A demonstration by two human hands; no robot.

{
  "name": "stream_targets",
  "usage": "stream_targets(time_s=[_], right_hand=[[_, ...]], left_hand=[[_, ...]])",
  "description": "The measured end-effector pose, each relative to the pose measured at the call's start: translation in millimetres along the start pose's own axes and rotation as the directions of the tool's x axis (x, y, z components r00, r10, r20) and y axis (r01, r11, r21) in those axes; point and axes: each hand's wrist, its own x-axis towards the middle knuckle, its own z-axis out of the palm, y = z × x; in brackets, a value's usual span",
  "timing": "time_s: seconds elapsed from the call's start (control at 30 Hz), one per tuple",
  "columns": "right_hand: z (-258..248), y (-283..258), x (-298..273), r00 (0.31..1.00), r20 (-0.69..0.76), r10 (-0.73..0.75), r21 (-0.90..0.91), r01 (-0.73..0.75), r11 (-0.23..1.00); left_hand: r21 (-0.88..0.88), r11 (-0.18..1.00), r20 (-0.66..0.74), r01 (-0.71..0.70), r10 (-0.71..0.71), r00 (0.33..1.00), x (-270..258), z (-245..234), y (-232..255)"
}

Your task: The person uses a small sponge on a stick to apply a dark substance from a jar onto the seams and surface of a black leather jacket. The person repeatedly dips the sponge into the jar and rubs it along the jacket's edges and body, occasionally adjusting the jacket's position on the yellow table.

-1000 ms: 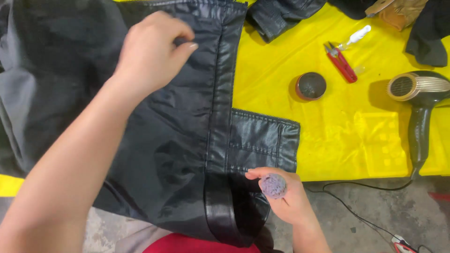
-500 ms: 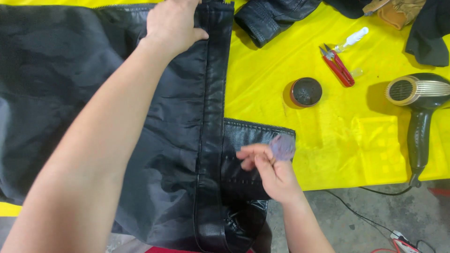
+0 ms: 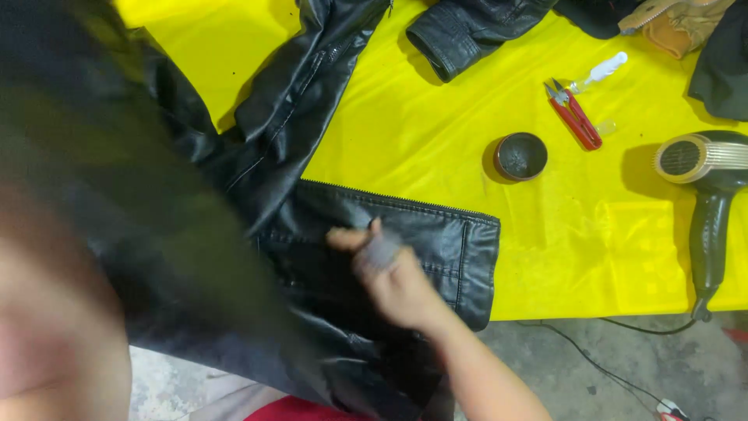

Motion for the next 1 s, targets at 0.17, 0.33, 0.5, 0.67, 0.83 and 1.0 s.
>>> stream_targets(time_s=[0.17, 0.33, 0.5, 0.67, 0.83, 1.0], right_hand=[[48, -49, -27, 0.897, 0.441, -0.04, 0.286, -0.097, 0.953], [96, 17, -120, 0.812, 0.574, 0.105, 0.535, -0.469, 0.703], [55, 14, -181, 0.755, -0.086, 0.65, 0.621, -0.47, 0.628], [35, 0, -187, 0.566, -0.135, 0.813, 0.789, -0.435, 0.434], [-26, -22, -137, 0.741, -0.51, 0.437, 0.551, -0.108, 0.827], [-31, -40, -61, 0.973, -0.097, 0.208, 0.713, -0.078, 0.697]], left_hand=[[-0.067, 0.998, 0.007, 0.015, -0.014, 1.0, 2, 24, 24], [-0.125, 0.992, 0.013, 0.022, -0.02, 1.0, 13, 43, 52], [-0.16, 0.985, 0.021, 0.057, -0.054, 0.998, 12, 45, 66], [-0.203, 0.974, 0.038, 0.105, -0.1, 0.994, 14, 67, 64], [-0.062, 0.994, 0.111, 0.09, -0.082, 0.99, -3, 54, 83], [0.433, 0.894, -0.157, -0.112, 0.197, 0.968, -49, 42, 155]])
